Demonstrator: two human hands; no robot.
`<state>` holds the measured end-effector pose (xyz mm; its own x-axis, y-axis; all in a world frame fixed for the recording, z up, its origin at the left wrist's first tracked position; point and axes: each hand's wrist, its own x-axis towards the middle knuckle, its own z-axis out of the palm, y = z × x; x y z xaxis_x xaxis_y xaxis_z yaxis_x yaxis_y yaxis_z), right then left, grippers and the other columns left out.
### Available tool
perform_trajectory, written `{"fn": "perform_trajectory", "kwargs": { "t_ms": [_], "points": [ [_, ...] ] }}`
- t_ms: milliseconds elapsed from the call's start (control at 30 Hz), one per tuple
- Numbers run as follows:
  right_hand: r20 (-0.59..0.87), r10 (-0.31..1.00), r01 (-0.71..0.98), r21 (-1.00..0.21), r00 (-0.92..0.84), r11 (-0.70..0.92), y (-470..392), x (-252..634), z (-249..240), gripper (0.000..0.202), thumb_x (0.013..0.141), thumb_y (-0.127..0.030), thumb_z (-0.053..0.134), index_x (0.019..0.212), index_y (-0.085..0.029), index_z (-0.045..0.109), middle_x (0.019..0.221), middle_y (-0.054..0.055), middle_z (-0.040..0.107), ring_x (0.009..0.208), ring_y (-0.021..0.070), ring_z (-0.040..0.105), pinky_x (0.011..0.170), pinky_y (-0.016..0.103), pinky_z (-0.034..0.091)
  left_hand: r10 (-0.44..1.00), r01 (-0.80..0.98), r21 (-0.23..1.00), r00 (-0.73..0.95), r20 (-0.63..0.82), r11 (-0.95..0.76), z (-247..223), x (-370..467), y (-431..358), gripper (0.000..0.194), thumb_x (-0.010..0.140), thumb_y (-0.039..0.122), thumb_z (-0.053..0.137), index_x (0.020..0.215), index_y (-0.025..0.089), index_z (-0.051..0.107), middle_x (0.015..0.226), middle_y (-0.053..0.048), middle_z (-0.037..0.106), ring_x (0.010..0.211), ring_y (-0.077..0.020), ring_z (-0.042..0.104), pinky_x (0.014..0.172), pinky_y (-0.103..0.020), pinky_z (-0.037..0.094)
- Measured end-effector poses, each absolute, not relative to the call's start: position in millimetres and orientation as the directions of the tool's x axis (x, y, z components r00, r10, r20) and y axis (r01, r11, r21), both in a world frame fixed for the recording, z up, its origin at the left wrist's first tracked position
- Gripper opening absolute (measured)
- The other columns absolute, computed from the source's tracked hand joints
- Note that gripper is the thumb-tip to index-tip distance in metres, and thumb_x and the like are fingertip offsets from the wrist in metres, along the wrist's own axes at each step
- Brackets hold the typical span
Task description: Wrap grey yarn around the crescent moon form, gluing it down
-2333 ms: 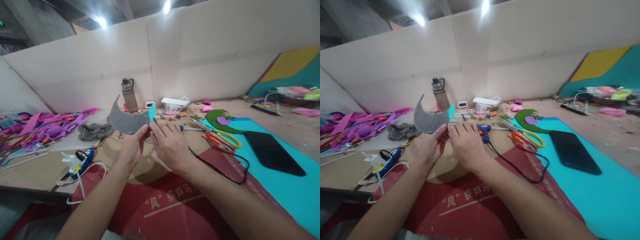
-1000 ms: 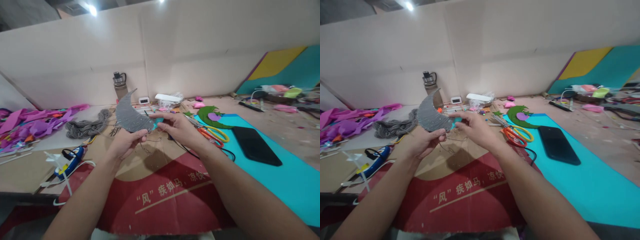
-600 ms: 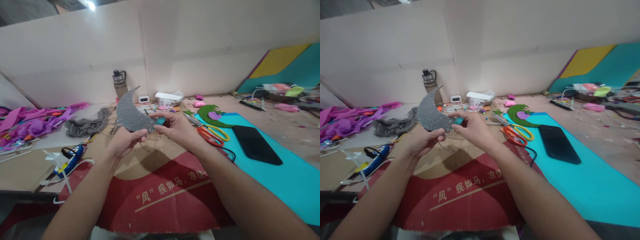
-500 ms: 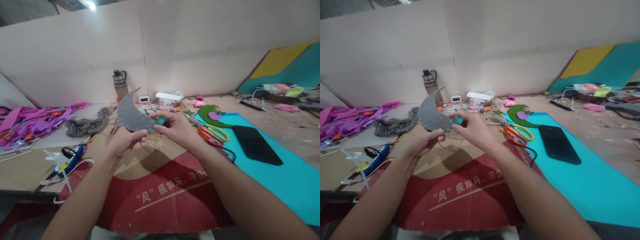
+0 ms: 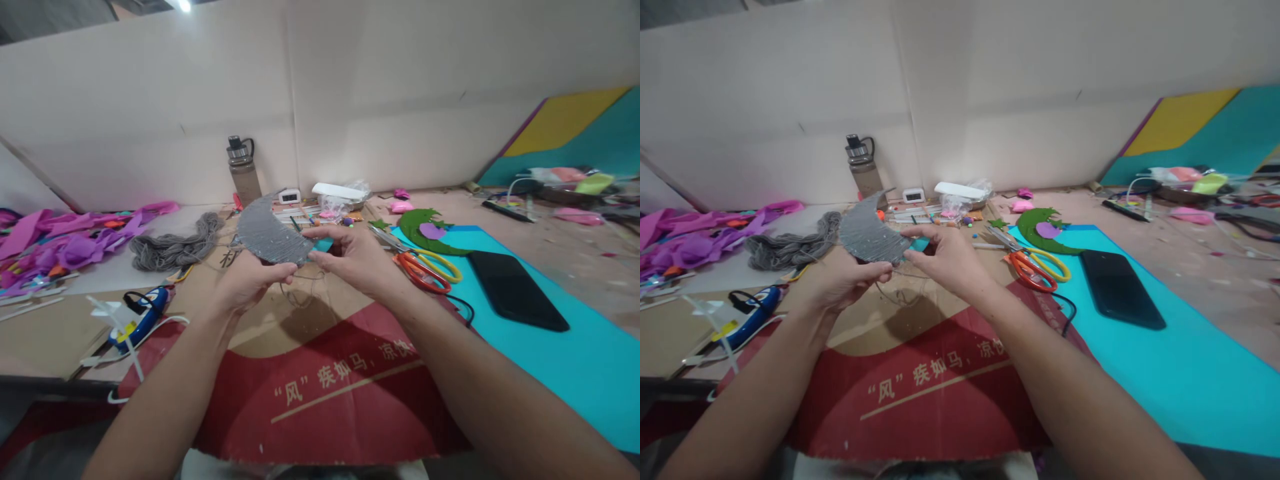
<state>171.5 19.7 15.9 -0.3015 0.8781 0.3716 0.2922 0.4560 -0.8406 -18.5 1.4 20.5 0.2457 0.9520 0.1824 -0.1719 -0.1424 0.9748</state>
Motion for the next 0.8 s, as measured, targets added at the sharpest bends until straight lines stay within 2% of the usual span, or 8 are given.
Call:
{"fn": "perform_trajectory", "kwargs": {
  "t_ms": [67, 133, 233, 300, 400, 533, 633, 800],
  "points": [
    [0.392, 0.869, 0.263, -0.842, -0.302, 0.471, 18.2, 170.9, 16.7, 0.042, 0.079, -0.023, 0.067, 0.121, -0.020, 0.069, 0.094, 0.004, 0.073, 0.061, 0.0113, 0.057, 0.058, 0.027, 0.048, 0.954, -0.180, 0.976, 0.252, 0.164, -0.120, 21.4, -18.6, 0.9, 0.031, 0.060, 0.015, 0.082, 0.087, 0.014, 0.068, 0.071, 0.001, 0.063, 0.054, -0.0072, 0.052, 0.047, -0.019, 0.044],
    [0.436, 0.846, 0.226, -0.830, -0.308, 0.510, 16.2, 170.3, 18.3, 0.048, 0.078, -0.018, 0.067, 0.126, -0.022, 0.066, 0.108, 0.006, 0.073, 0.074, 0.0141, 0.065, 0.068, 0.029, 0.053, 0.956, -0.182, 0.977, 0.253, 0.151, -0.107, 22.3, -18.9, 0.2, 0.034, 0.059, 0.014, 0.083, 0.091, 0.014, 0.068, 0.075, 0.000, 0.065, 0.056, -0.0077, 0.053, 0.048, -0.020, 0.044],
    [0.475, 0.807, 0.211, -0.799, -0.351, 0.562, 13.5, 170.6, 21.2, 0.040, 0.080, -0.015, 0.065, 0.118, -0.024, 0.071, 0.117, 0.006, 0.072, 0.102, 0.0200, 0.067, 0.083, 0.033, 0.056, 0.958, -0.187, 0.978, 0.252, 0.140, -0.094, 23.2, -19.6, -0.6, 0.038, 0.059, 0.014, 0.083, 0.094, 0.015, 0.068, 0.075, 0.000, 0.064, 0.056, -0.0079, 0.053, 0.048, -0.020, 0.044],
    [0.482, 0.798, 0.228, -0.784, -0.362, 0.577, 12.9, 171.5, 22.2, 0.033, 0.081, -0.016, 0.065, 0.112, -0.025, 0.073, 0.119, 0.005, 0.072, 0.110, 0.0217, 0.066, 0.086, 0.035, 0.056, 0.957, -0.192, 0.978, 0.256, 0.136, -0.087, 23.2, -20.0, -0.8, 0.037, 0.059, 0.015, 0.083, 0.093, 0.015, 0.068, 0.074, 0.000, 0.064, 0.056, -0.0079, 0.052, 0.049, -0.020, 0.044],
    [0.521, 0.777, 0.270, -0.739, -0.354, 0.618, 13.8, 173.3, 21.3, 0.032, 0.082, -0.018, 0.066, 0.113, -0.026, 0.072, 0.119, 0.005, 0.072, 0.112, 0.0223, 0.066, 0.090, 0.038, 0.055, 0.956, -0.195, 0.976, 0.258, 0.142, -0.092, 22.6, -20.8, -0.5, 0.038, 0.060, 0.015, 0.084, 0.094, 0.016, 0.069, 0.078, 0.000, 0.065, 0.058, -0.0081, 0.053, 0.050, -0.021, 0.045],
    [0.637, 0.678, 0.349, -0.582, -0.366, 0.735, 15.3, 174.3, 18.3, 0.034, 0.081, -0.018, 0.068, 0.114, -0.026, 0.071, 0.119, 0.005, 0.071, 0.115, 0.0227, 0.063, 0.103, 0.043, 0.047, 0.955, -0.187, 0.977, 0.254, 0.153, -0.107, 21.5, -21.5, 0.0, 0.039, 0.059, 0.016, 0.084, 0.096, 0.017, 0.070, 0.082, -0.001, 0.067, 0.060, -0.0088, 0.055, 0.050, -0.021, 0.045],
    [0.679, 0.635, 0.423, -0.486, -0.369, 0.765, 14.4, 173.2, 17.1, 0.033, 0.081, -0.017, 0.068, 0.112, -0.026, 0.071, 0.117, 0.006, 0.072, 0.112, 0.0239, 0.063, 0.102, 0.044, 0.046, 0.956, -0.183, 0.977, 0.251, 0.151, -0.106, 21.4, -21.3, -0.4, 0.039, 0.059, 0.015, 0.084, 0.095, 0.017, 0.070, 0.083, -0.001, 0.067, 0.061, -0.0092, 0.056, 0.051, -0.021, 0.046],
    [0.709, 0.603, 0.443, -0.437, -0.366, 0.783, 11.8, 170.5, 16.7, 0.030, 0.083, -0.019, 0.065, 0.112, -0.023, 0.070, 0.113, 0.007, 0.073, 0.107, 0.0234, 0.065, 0.098, 0.041, 0.047, 0.956, -0.203, 0.975, 0.257, 0.144, -0.092, 22.4, -20.7, -2.2, 0.036, 0.059, 0.013, 0.082, 0.093, 0.015, 0.070, 0.078, -0.001, 0.065, 0.059, -0.0085, 0.054, 0.051, -0.020, 0.047]
  ]
}}
